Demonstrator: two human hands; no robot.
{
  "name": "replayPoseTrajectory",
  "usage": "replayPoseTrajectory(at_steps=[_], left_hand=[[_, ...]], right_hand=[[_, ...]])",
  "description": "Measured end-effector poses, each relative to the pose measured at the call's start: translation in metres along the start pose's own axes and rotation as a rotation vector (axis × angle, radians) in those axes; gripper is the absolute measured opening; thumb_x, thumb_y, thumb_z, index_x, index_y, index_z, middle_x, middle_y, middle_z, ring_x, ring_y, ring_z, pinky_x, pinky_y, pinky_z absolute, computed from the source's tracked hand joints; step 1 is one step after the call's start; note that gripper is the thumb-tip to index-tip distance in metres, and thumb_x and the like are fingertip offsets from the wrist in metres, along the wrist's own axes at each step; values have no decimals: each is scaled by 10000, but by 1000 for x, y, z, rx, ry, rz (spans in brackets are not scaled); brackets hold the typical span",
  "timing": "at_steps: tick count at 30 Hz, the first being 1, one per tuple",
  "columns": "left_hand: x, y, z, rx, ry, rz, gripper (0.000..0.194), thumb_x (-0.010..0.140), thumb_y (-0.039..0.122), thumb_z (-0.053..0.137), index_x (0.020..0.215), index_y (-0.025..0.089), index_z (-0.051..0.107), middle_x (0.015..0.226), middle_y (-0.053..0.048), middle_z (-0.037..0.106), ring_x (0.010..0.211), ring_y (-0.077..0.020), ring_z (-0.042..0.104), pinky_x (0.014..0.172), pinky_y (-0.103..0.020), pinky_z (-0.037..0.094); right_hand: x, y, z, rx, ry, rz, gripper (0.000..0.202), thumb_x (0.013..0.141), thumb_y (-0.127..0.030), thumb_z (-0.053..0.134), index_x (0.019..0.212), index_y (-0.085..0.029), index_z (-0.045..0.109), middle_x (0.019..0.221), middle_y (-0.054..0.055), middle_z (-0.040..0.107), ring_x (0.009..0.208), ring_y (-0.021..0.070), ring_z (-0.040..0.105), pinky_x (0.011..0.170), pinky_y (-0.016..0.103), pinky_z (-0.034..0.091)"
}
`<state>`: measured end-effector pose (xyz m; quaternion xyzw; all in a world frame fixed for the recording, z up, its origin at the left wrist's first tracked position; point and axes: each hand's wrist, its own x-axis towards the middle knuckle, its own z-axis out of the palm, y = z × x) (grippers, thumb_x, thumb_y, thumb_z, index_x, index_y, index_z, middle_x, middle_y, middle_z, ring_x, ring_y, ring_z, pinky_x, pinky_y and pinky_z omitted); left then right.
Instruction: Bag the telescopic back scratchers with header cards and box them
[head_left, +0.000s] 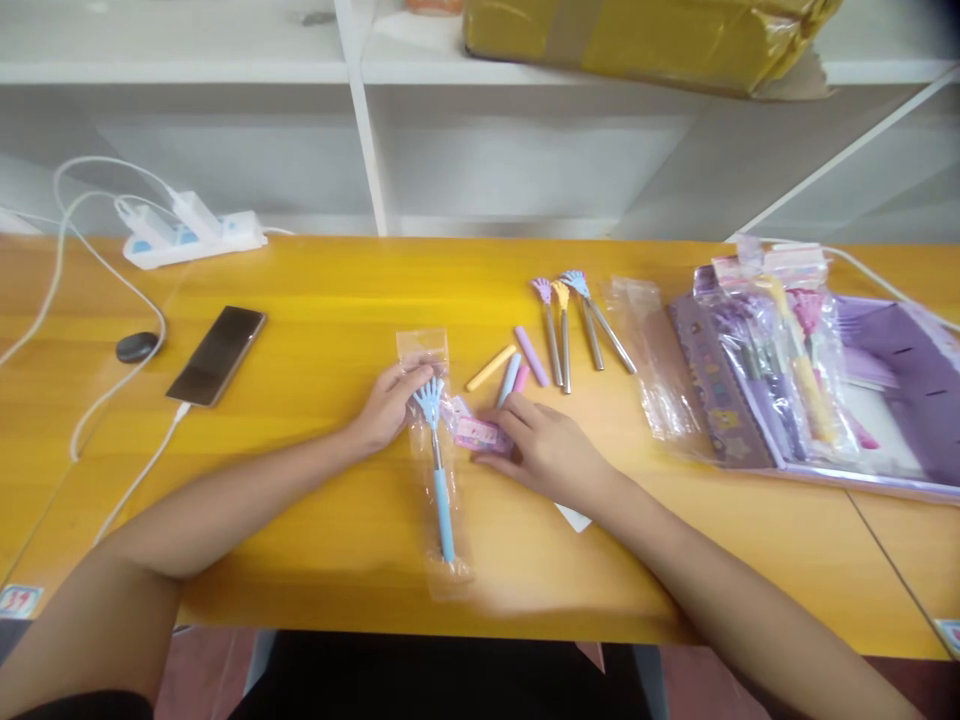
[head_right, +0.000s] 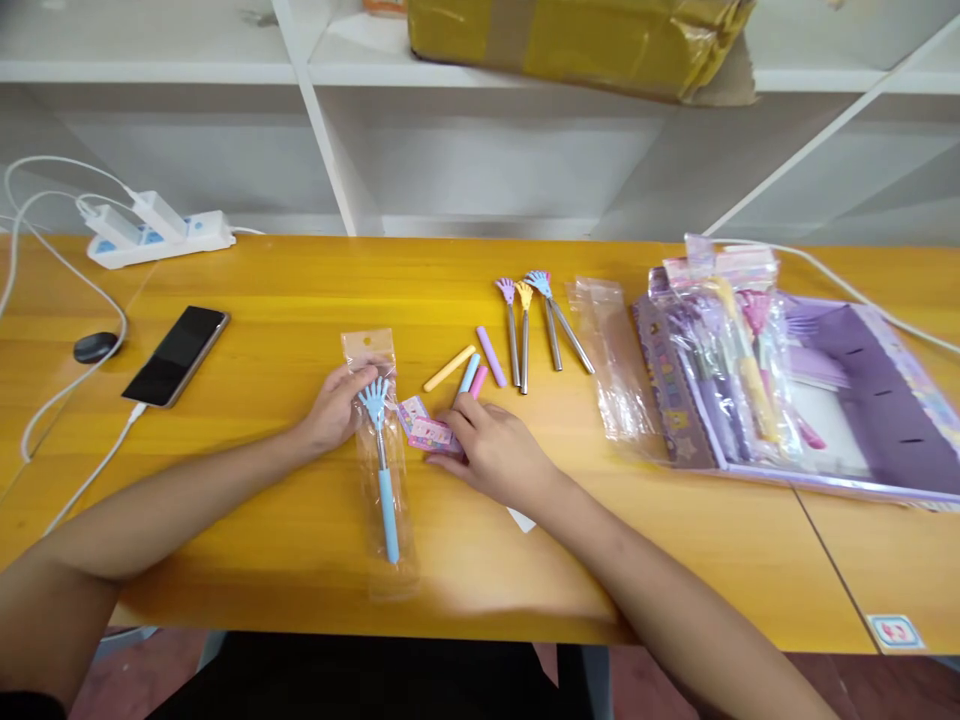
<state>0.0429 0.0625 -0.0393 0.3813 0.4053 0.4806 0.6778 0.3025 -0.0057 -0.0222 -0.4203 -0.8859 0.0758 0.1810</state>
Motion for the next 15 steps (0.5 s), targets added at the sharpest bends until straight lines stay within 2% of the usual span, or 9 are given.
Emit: replayPoseTrajectory(at_steps=[3,7,9,12,15], left_hand=[[1,-3,-4,135,-53,13,414,818,543,878,960,163,795,918,-42,783,795,-166,697,721,-273,547],[-2,1,-6,333,-136,33,550,948,691,725,910,146,787,857,-56,765,739,-160,670,688,-272,508],[-5,5,-4,389,-155,94,560,968,706,711,1003,152,788,971,-75,794,838,-177,707,747,-271,533],[-8,9,0,384,-164,173,522,997,675,711,1185,189,750,1179,-88,799,955,-184,743,821,-274,572],[-11,11,4,336,-175,161,538,1025,705,653,1168,192,733,1035,-69,804,812,-165,749,741,-266,578]], right_hand=[[0,-2,2,69,-10,21,322,1043,-451,751,1210,-182,687,1092,102,691,815,226,666,727,363,541],[3,-5,-1,315,16,114,255,990,-348,818,1118,-198,657,1058,66,656,759,169,629,664,305,519],[5,-6,-3,462,26,150,209,1013,-338,783,990,-209,620,954,29,632,695,137,584,621,273,488],[8,-6,-4,627,36,173,276,1063,-343,712,869,-223,555,758,-30,579,600,109,518,560,243,431],[8,-5,-6,649,105,161,214,1064,-317,716,911,-225,599,730,-35,614,574,104,521,524,233,419]])
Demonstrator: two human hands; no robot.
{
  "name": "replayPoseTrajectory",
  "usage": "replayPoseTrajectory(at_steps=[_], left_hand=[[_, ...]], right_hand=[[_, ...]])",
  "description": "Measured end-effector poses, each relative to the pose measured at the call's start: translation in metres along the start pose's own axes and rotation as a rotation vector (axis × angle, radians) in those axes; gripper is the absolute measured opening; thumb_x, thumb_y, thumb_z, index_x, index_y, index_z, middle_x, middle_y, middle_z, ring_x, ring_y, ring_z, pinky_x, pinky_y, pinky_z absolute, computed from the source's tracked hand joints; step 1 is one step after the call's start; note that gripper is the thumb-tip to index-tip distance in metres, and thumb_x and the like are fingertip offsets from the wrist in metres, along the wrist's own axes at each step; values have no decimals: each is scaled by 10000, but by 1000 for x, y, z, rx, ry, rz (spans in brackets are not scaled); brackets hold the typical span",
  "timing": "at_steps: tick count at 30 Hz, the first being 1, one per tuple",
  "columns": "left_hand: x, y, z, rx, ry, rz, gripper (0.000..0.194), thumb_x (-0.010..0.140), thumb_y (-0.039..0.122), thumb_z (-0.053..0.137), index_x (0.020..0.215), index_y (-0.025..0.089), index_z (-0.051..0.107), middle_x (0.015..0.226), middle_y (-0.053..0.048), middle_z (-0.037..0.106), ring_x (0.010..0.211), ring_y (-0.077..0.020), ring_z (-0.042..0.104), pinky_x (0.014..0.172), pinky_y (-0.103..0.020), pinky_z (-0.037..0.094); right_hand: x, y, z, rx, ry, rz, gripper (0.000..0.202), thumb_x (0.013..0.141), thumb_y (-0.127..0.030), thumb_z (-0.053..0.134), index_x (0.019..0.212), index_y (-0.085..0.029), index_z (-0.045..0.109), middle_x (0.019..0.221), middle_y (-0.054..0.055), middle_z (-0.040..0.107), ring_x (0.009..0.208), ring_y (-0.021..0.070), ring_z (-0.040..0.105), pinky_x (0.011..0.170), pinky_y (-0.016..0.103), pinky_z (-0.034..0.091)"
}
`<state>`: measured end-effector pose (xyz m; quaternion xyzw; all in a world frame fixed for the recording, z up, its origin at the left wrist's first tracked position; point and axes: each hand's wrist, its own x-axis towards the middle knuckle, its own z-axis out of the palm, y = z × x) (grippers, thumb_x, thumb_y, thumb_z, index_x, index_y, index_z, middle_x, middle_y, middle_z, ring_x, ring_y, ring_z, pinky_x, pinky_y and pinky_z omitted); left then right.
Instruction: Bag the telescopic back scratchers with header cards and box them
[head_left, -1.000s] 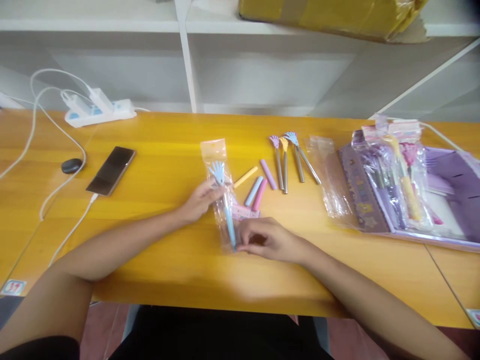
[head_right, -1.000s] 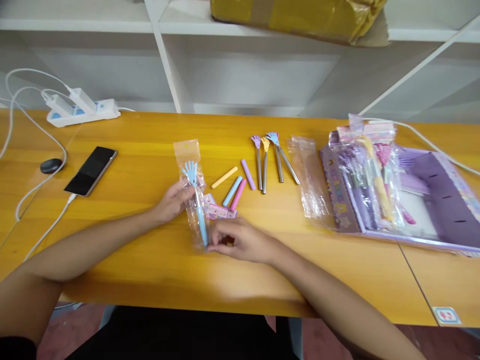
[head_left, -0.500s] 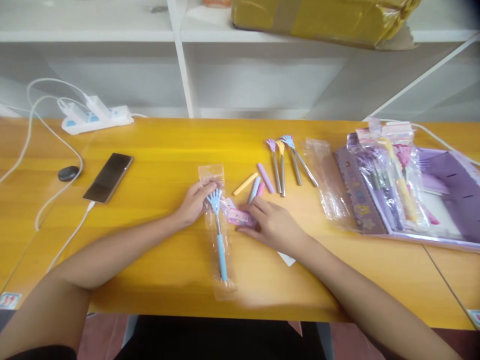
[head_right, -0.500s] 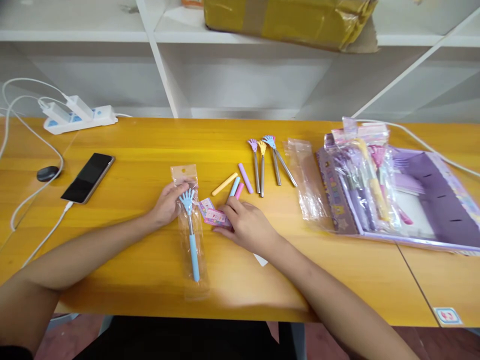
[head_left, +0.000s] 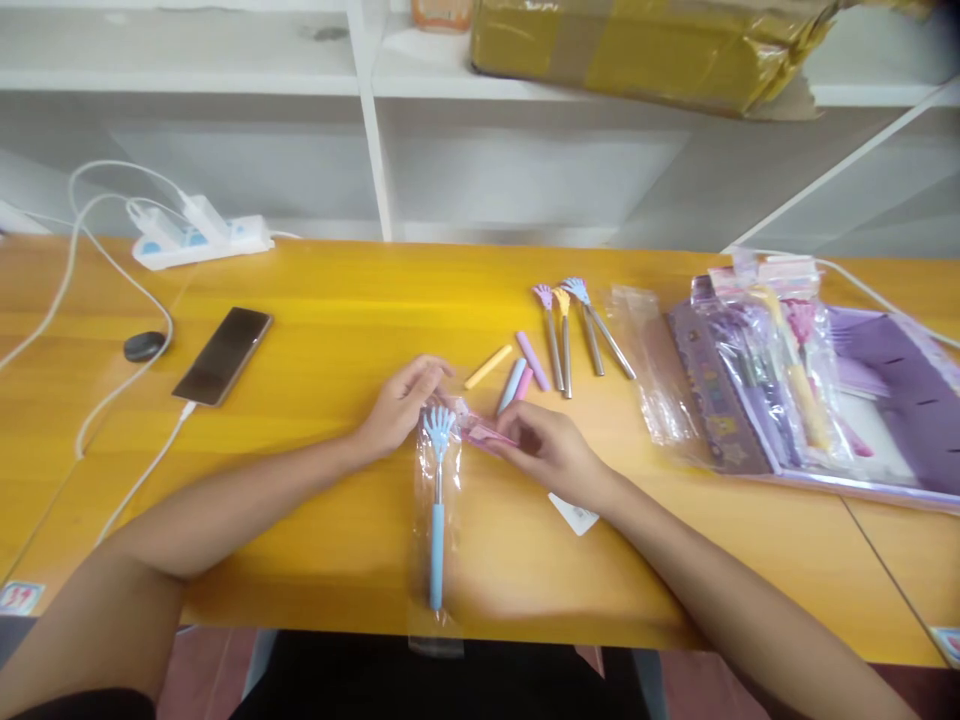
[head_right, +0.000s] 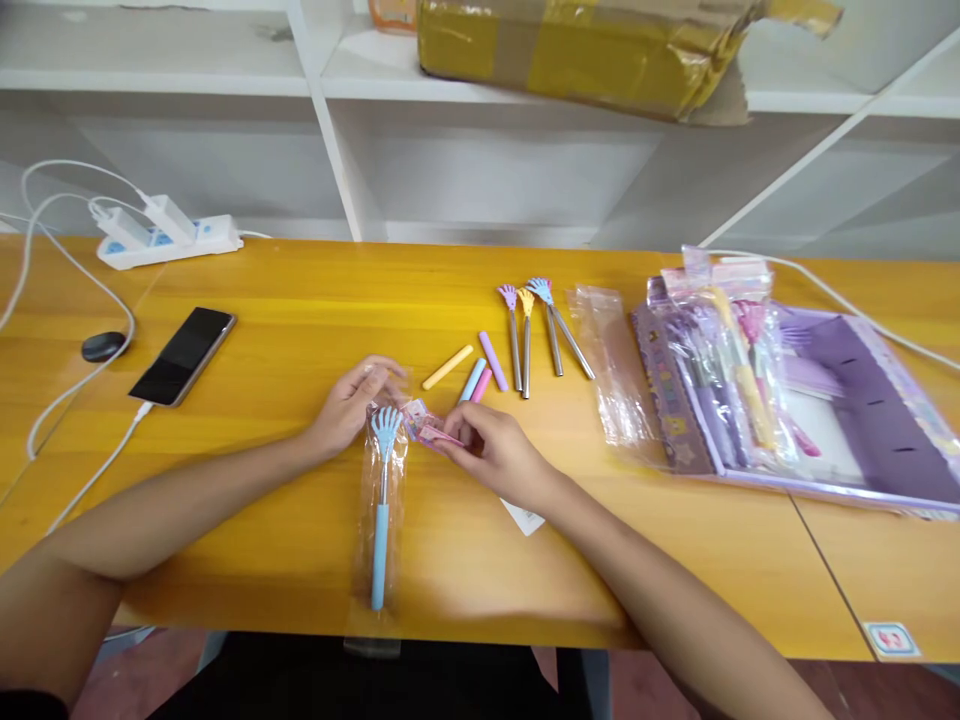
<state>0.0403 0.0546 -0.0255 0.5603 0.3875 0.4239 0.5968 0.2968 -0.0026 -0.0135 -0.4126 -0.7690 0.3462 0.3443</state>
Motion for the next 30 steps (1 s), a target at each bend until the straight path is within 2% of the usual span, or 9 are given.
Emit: replayPoseTrajectory(at_steps=[4,6,8,13,16,19,22,25,30], left_hand=[[-2,2,4,-46,1,-22,617,1010,761,632,1164,173,740,780,-28,749,698,-164,747,665,-243,564],[-3,2,4,-41,-26,-28,628,1031,758,596,1186,166,743,731,-23,739,671,-162,740,643,-236,550],[-3,0,4,-36,-44,-13,620,1051,743,572,1194,167,750,783,-40,772,695,-167,748,673,-250,569],[-3,-4,4,-98,-60,9,594,1007,732,664,1207,184,771,1200,-117,810,1004,-224,790,889,-320,633],[-3,-5,5,-203,-112,-59,658,970,774,682,1263,186,734,1009,-92,812,854,-224,783,797,-336,637],[-4,-7,5,-228,-171,-94,638,987,771,656,1240,188,716,894,-71,789,761,-222,769,753,-350,631],[-5,-10,3,-97,-194,-59,524,1009,663,706,1250,197,718,1017,-86,808,911,-234,787,852,-352,626],[-5,-13,1,41,-196,-24,493,1030,572,716,1369,215,695,1144,-92,805,994,-227,771,886,-341,602],[-6,-13,0,85,-225,-10,501,1061,539,679,1443,216,674,1260,-118,795,1058,-236,763,899,-337,584]], right_hand=[[-1,-8,-6,-146,138,-269,103,1045,-150,698,1025,-230,638,876,20,700,678,130,624,592,254,513],[2,-17,-7,-212,185,-400,169,1030,-85,681,1111,-227,636,926,43,707,761,156,669,671,285,570],[9,-28,-4,-278,185,-448,212,1037,-78,664,1189,-222,625,989,63,717,822,169,690,730,307,601],[47,-39,1,-414,108,-297,101,1124,-202,557,1192,-227,627,1107,92,729,903,192,708,816,348,596],[65,-35,-4,-450,77,-205,117,1130,-240,537,1151,-214,649,1079,99,731,903,216,697,825,369,553],[72,-31,-9,-440,103,-190,126,1132,-253,541,1132,-208,659,1044,97,732,910,221,694,814,365,520],[71,-26,-11,-421,111,-207,133,1134,-252,538,1129,-202,661,1029,94,731,908,217,687,823,368,514],[70,-22,-13,-394,75,-204,126,1133,-248,544,1131,-202,661,1037,90,730,898,212,683,804,359,510],[72,-18,-17,-445,19,-186,142,1144,-248,535,1154,-201,668,1062,89,731,934,221,682,862,382,507]])
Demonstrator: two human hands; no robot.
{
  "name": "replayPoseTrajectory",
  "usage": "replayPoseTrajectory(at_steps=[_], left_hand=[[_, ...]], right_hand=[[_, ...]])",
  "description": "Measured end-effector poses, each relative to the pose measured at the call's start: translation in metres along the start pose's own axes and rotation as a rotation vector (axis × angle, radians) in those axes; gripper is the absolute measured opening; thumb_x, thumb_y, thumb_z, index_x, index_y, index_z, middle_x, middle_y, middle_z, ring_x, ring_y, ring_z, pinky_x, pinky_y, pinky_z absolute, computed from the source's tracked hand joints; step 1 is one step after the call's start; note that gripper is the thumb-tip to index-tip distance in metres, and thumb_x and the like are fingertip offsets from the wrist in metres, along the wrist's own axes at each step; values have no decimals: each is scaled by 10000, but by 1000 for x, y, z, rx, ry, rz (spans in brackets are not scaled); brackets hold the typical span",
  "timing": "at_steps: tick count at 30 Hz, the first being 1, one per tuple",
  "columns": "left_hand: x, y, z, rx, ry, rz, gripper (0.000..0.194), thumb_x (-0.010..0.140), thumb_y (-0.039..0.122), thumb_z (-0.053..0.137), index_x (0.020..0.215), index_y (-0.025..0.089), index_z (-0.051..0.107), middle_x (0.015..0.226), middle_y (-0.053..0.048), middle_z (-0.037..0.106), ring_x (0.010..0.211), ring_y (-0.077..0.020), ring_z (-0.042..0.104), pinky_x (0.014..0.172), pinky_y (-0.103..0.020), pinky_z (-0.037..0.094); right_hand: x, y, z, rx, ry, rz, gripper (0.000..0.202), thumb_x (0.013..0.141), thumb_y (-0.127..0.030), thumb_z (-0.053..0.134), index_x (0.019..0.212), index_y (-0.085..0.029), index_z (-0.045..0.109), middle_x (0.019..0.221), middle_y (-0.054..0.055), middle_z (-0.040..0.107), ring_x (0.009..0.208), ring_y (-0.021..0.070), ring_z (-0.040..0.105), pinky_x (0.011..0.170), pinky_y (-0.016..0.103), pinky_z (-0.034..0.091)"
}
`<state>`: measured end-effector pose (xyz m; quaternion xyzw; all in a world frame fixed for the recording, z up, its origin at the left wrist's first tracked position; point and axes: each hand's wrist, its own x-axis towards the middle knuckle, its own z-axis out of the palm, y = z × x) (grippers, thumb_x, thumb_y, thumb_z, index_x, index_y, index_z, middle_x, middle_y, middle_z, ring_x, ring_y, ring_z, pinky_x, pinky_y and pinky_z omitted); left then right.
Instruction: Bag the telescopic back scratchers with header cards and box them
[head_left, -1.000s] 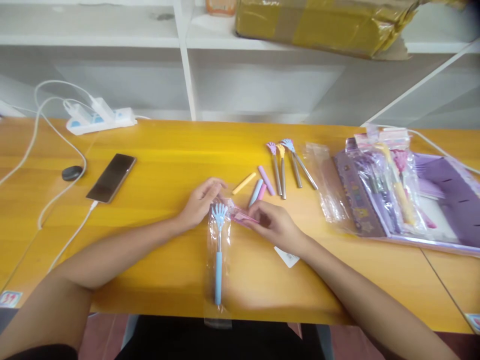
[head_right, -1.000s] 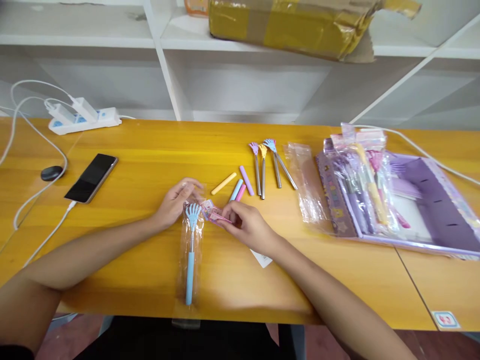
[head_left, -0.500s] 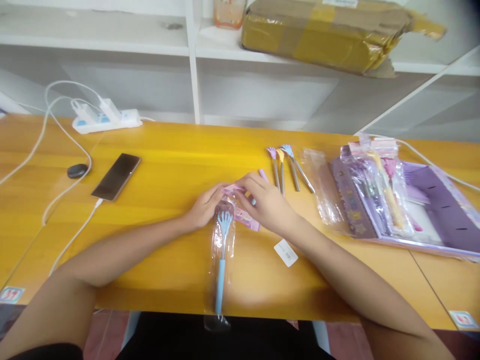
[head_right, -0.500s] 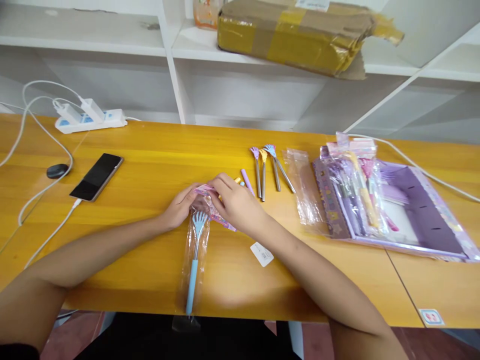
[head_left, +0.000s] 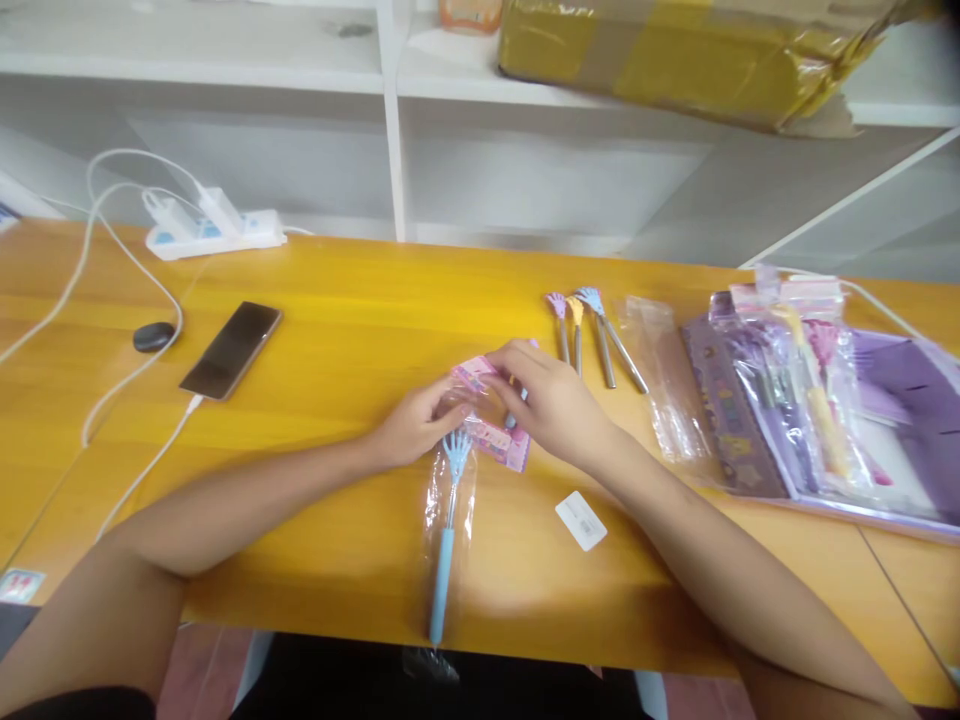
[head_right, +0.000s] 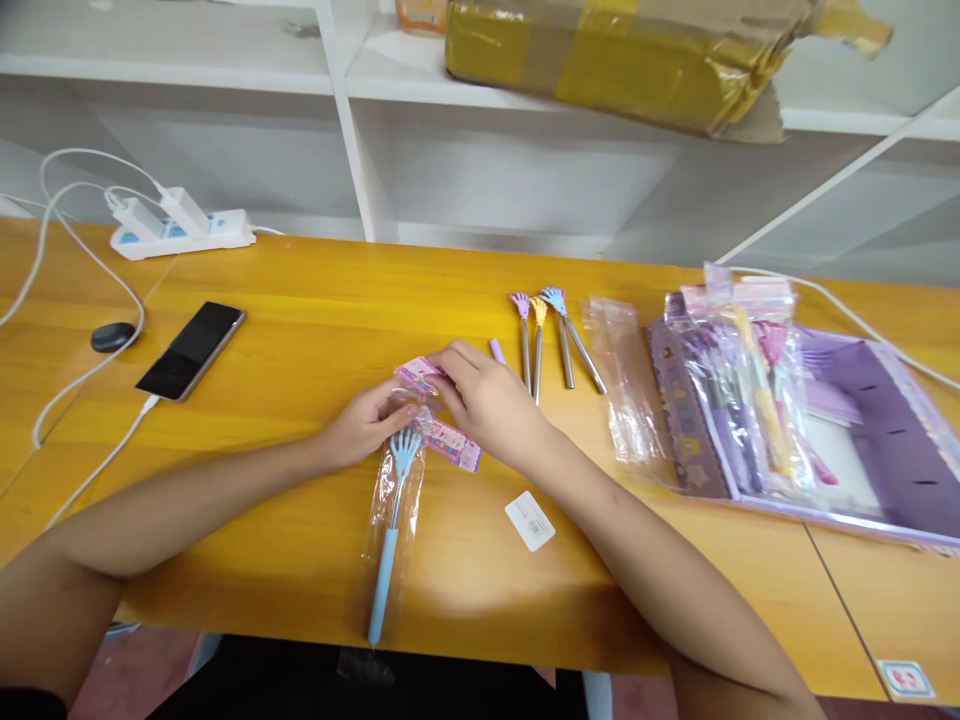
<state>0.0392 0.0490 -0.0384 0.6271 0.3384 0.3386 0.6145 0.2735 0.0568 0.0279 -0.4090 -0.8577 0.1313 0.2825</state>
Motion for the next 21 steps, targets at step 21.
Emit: replayPoseTrajectory(at_steps=[21], left_hand=[[0,5,1,82,16,-32,467,1053,612,661,1220,179,708,1073,-71,773,931,-210,722,816,-305,551]], right_hand=[[-5,-17,-9,-418,-201,-112,359,1162,-345,504,1444,-207,677,1116,115,696,761,204,644,804,408,552]])
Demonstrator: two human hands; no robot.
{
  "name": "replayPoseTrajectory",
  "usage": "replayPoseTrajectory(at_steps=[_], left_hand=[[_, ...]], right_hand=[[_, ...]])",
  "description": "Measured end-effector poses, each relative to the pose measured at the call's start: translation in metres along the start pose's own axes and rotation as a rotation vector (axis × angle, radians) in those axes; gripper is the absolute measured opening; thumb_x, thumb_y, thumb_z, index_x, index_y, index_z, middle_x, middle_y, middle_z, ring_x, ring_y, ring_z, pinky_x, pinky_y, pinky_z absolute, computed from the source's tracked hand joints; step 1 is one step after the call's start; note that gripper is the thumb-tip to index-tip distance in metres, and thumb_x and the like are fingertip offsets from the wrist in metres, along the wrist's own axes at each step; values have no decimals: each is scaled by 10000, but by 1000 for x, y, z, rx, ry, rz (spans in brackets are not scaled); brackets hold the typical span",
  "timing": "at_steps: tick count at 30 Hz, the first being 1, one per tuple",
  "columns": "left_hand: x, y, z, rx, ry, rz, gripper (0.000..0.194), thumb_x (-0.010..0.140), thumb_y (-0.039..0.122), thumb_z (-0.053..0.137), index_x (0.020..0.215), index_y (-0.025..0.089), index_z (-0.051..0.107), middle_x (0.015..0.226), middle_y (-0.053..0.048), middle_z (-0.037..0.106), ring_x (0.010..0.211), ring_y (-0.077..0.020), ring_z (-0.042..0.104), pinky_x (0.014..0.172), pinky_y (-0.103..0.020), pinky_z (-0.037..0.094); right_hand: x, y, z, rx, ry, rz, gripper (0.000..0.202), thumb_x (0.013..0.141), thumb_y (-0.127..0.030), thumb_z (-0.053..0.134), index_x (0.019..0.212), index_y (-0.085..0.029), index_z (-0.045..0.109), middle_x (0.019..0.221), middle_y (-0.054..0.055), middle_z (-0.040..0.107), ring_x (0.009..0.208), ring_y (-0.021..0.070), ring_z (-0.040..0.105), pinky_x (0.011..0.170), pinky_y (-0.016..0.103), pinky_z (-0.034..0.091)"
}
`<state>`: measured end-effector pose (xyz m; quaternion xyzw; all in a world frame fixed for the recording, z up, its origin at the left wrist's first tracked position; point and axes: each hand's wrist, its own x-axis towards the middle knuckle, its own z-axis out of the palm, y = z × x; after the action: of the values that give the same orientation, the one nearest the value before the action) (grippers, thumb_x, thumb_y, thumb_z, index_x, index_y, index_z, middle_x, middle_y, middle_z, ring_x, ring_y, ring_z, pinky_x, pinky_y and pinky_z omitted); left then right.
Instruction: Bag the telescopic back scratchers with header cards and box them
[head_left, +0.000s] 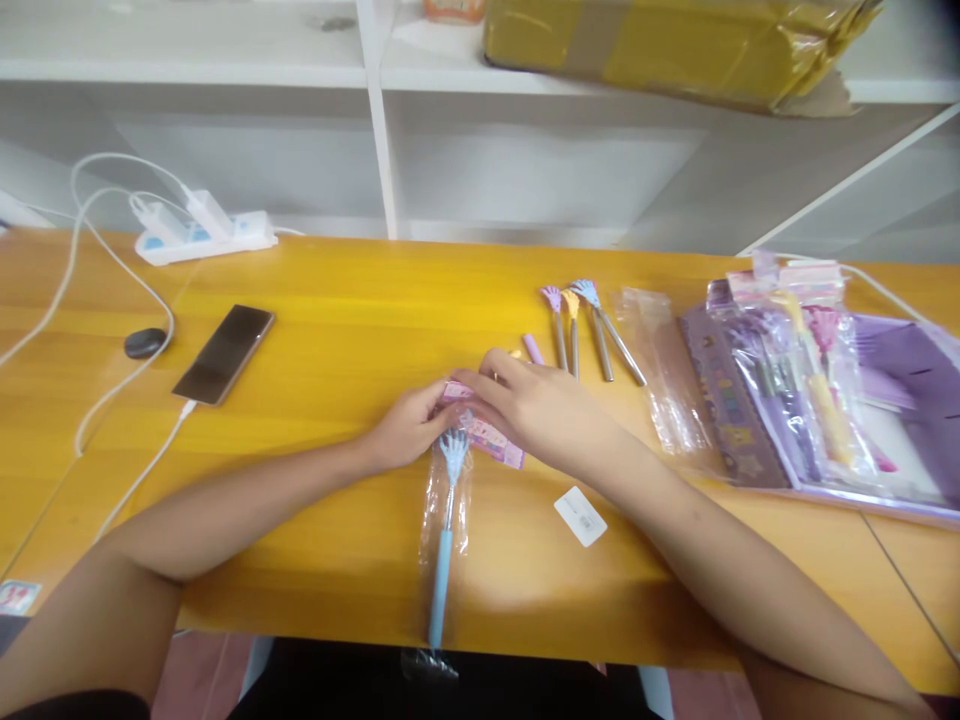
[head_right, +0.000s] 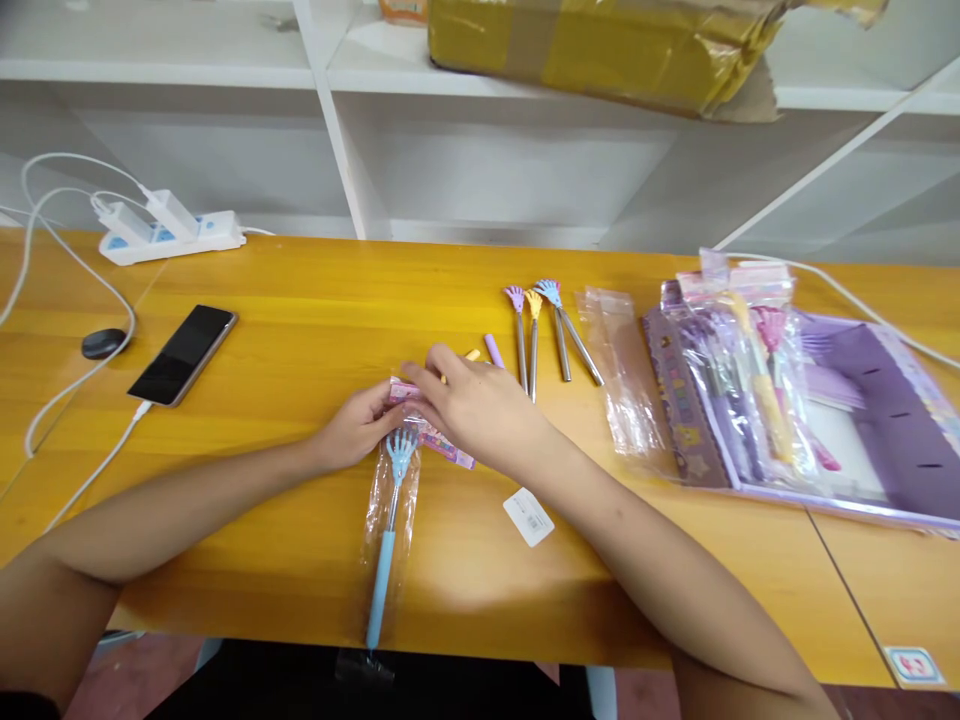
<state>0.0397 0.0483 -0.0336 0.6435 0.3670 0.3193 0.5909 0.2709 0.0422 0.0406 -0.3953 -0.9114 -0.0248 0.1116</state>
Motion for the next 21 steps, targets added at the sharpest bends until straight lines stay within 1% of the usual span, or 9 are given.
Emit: replayPoseTrajectory(at_steps=[2,4,6,9,11,12,16,18,21], left_hand=[[0,2,0,-22,-9,27,438,1066,565,666,1302,198,703,1225,-98,777,1104,-240,741,944,-330,568],[0,3,1,-61,-2,35,436,1066,533,682,1366,217,678,1297,-112,765,1170,-251,745,985,-340,573],[-1,3,2,-118,14,17,481,1050,518,713,1418,224,614,1262,-115,772,1091,-236,768,925,-327,590],[-3,3,5,-193,18,-10,645,1020,465,768,1529,266,426,1217,-98,784,894,-179,774,785,-282,585],[-4,2,7,-203,22,4,714,1001,409,797,1540,303,342,1267,-95,774,828,-148,766,730,-256,571],[-5,2,7,-197,23,21,715,994,381,802,1529,315,334,1306,-100,761,823,-141,767,717,-248,567],[-5,3,8,-151,7,53,694,982,295,790,1550,325,392,1381,-115,728,833,-134,759,685,-233,547],[-5,4,7,-139,3,35,679,956,267,803,1553,320,484,1360,-101,730,803,-124,728,689,-240,544],[-3,3,5,-122,11,20,579,931,249,812,1475,294,618,1274,-79,735,803,-131,704,727,-260,556]], right_hand=[[1,2,0,134,43,82,418,1167,-451,499,1472,-203,643,1229,139,707,821,223,689,847,432,564],[3,7,0,326,84,160,384,1166,-436,504,1440,-202,638,1274,136,724,879,224,718,860,418,565],[5,13,2,504,113,190,260,1151,-342,530,1306,-210,692,1171,95,765,889,210,724,861,391,556],[9,19,5,641,165,199,161,1106,-266,585,1092,-213,736,1006,58,785,862,198,709,844,366,547],[10,21,8,673,201,225,141,1090,-267,607,1072,-212,735,995,57,791,834,190,697,821,359,548],[10,22,9,685,216,240,133,1086,-274,616,1089,-211,733,991,56,792,812,184,690,802,353,547],[11,21,13,718,230,271,156,1078,-278,629,1179,-198,718,960,40,774,723,151,660,731,323,531],[10,21,13,723,238,273,168,1080,-276,630,1203,-194,711,952,33,766,705,141,651,718,314,523],[10,20,13,714,241,276,161,1081,-263,628,1210,-201,702,946,25,759,696,137,637,714,309,516]])
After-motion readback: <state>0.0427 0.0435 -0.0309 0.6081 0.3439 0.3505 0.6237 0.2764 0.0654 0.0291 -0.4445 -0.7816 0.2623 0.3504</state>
